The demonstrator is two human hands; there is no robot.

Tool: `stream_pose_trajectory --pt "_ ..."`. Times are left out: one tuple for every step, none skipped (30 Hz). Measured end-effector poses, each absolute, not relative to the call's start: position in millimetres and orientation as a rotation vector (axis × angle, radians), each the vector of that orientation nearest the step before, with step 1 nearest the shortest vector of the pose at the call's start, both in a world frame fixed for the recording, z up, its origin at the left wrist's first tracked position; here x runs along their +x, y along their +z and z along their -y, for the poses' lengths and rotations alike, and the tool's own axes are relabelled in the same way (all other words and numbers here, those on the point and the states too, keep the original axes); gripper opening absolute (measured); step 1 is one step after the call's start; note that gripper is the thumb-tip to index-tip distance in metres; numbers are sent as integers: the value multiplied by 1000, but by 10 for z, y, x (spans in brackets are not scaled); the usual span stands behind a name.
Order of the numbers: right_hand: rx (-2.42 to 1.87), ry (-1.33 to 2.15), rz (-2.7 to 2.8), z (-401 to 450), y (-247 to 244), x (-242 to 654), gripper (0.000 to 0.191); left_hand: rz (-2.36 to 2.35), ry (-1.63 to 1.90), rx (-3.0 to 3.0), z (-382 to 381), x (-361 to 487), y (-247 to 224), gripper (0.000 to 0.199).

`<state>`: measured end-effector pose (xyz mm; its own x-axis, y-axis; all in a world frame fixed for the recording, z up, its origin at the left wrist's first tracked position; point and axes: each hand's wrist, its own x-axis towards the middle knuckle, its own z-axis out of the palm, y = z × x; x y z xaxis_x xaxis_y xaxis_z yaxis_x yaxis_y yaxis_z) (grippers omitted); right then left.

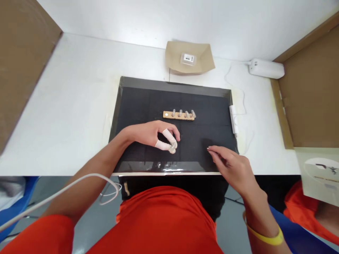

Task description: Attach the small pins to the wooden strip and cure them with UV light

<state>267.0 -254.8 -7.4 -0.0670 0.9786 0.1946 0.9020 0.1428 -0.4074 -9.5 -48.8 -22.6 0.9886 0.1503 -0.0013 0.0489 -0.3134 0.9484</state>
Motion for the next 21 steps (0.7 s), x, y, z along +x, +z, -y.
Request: stream_pose_trajectory --pt "-1837 311 1927 2538 -68 2623 19 -137 109 1895 488 -94 -226 12" --pt "-1876 381 1826 2531 -59 2563 18 -132 114 1903 489 -93 -223 13" --pt "-1913 449 1709 2529 -50 2490 18 -127 114 1912 488 -91 -219 14" --pt "-1940 511 1587 2532 -44 2409 17 -122 108 1920 487 -90 -213 14" --pt "-1947 562 1470 2540 -42 2321 16 -117 98 1925 485 -88 -207 15" --pt "-1936 608 1368 2552 -46 2231 15 -112 89 1926 483 -87 -201 14" --pt "-1908 645 1285 2567 -58 2143 14 -108 82 1921 479 -87 -197 14" --pt "-1869 679 1220 2583 -75 2058 14 -109 78 1913 475 -86 -196 13" --pt "-1832 713 1164 2597 -96 1981 15 -113 80 1902 471 -86 -197 13" --pt "-1801 755 1111 2609 -119 1910 20 -117 84 1892 466 -86 -200 13" --pt "-1777 797 1058 2618 -140 1848 27 -118 88 1881 462 -86 -205 12" --pt "-1759 839 1012 2624 -158 1793 33 -119 93 1870 458 -86 -211 12" --pt "-1741 877 979 2625 -172 1746 36 -119 98 1859 454 -86 -217 11" --pt "-1721 908 960 2621 -180 1705 34 -120 102 1852 452 -85 -222 11" --pt "-1695 929 948 2614 -184 1670 28 -123 107 1847 451 -84 -226 11" --pt "-1664 941 938 2603 -186 1643 22 -131 111 1846 452 -83 -230 12" --pt "-1628 947 928 2588 -188 1624 18 -141 118 1847 456 -82 -233 12" --pt "-1592 952 915 2570 -192 1614 15 -152 127 1850 463 -81 -236 11" --pt "-1560 952 903 2547 -198 1615 14 -158 143 1850 474 -80 -239 11" --pt "-1534 948 900 2519 -206 1629 13 -162 169 1851 491 -77 -242 11" --pt "-1515 937 912 2488 -217 1655 13 -161 199 1852 513 -71 -247 11"
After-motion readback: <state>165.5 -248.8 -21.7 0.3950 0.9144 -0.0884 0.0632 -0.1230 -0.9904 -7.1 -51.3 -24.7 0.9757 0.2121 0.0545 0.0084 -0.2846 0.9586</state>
